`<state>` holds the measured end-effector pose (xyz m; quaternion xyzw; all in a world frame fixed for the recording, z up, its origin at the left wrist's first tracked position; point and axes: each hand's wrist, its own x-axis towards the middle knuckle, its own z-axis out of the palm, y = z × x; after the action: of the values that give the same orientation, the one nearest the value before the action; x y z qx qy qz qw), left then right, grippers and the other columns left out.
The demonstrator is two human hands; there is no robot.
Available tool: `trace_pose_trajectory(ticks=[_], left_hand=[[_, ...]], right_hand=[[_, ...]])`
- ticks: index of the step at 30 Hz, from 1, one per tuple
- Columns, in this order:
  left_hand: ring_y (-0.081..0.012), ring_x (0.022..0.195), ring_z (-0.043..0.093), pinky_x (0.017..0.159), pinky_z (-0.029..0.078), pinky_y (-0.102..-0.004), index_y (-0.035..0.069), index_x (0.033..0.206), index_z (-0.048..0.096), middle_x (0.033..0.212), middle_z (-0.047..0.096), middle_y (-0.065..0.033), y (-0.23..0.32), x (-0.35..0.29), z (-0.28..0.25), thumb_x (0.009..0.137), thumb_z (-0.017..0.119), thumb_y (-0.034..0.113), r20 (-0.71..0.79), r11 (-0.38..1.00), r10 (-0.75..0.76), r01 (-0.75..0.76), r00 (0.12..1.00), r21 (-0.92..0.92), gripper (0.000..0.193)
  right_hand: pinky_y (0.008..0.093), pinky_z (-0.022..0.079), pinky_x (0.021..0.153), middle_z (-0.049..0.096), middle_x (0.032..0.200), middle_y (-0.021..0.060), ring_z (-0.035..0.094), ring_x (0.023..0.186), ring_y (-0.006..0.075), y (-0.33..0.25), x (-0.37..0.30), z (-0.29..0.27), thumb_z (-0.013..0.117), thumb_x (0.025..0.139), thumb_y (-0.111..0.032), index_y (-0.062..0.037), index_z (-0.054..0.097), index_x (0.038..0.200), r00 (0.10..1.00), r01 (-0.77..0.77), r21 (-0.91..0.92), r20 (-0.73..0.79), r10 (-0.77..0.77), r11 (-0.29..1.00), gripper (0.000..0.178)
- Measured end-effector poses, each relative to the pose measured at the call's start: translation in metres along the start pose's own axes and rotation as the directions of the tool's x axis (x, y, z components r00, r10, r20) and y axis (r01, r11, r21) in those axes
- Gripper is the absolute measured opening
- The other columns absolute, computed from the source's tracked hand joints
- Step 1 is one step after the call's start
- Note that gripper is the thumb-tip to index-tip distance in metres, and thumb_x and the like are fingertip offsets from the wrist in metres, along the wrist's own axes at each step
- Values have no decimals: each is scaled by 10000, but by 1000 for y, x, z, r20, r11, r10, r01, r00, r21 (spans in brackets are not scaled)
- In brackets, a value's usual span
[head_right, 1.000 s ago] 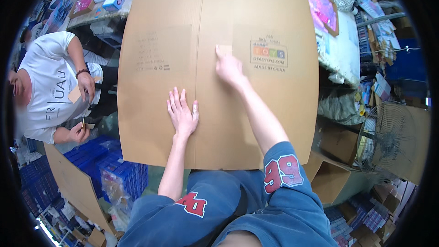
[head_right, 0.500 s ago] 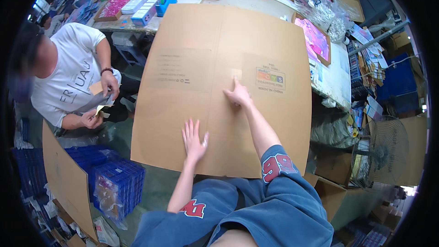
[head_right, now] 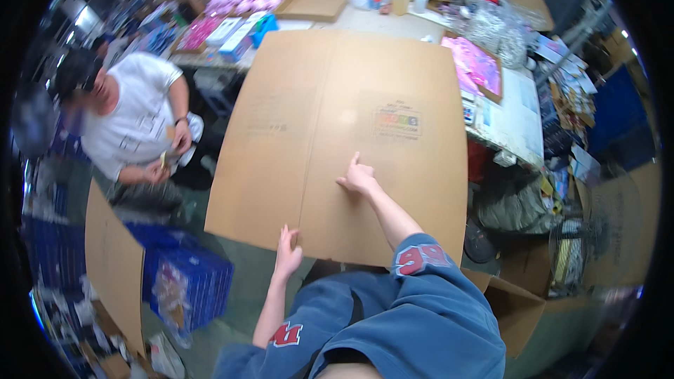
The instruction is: The person assembles flat cardboard sheets into boxes by folding the flaps and securing them with adhesive tape. They handle multiple cardboard pieces, aligning edges and applying tape to corners and seams to form the box structure.
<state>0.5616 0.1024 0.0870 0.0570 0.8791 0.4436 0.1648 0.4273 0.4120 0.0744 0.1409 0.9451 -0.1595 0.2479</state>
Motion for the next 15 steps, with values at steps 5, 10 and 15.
trace_pose_trajectory(ticks=[5,10,15], left_hand=[[-383,1228,508,1077,409,-460,73,1079,652,1241,542,-191,18,-40,17,670,493,-116,-377,964,255,-204,890,169,477],[-375,1174,549,1024,454,-464,91,1160,618,1240,556,-168,-8,-99,27,798,613,61,-504,991,115,-65,856,115,363],[-388,1278,532,1065,447,-461,39,1374,498,1356,550,-220,-82,-187,38,911,684,518,-455,923,-381,357,805,-142,692]], right_hand=[[462,578,783,715,978,277,717,890,408,10,-102,63,684,883,-583,257,119,1446,984,160,-62,-69,-165,985,1158],[443,575,818,710,947,322,727,894,397,1,-180,100,586,896,-602,350,73,1382,964,265,-189,45,-262,945,1185],[452,572,766,728,833,250,729,836,383,-18,-178,94,593,896,-583,103,731,951,863,500,-405,165,-477,766,702]])
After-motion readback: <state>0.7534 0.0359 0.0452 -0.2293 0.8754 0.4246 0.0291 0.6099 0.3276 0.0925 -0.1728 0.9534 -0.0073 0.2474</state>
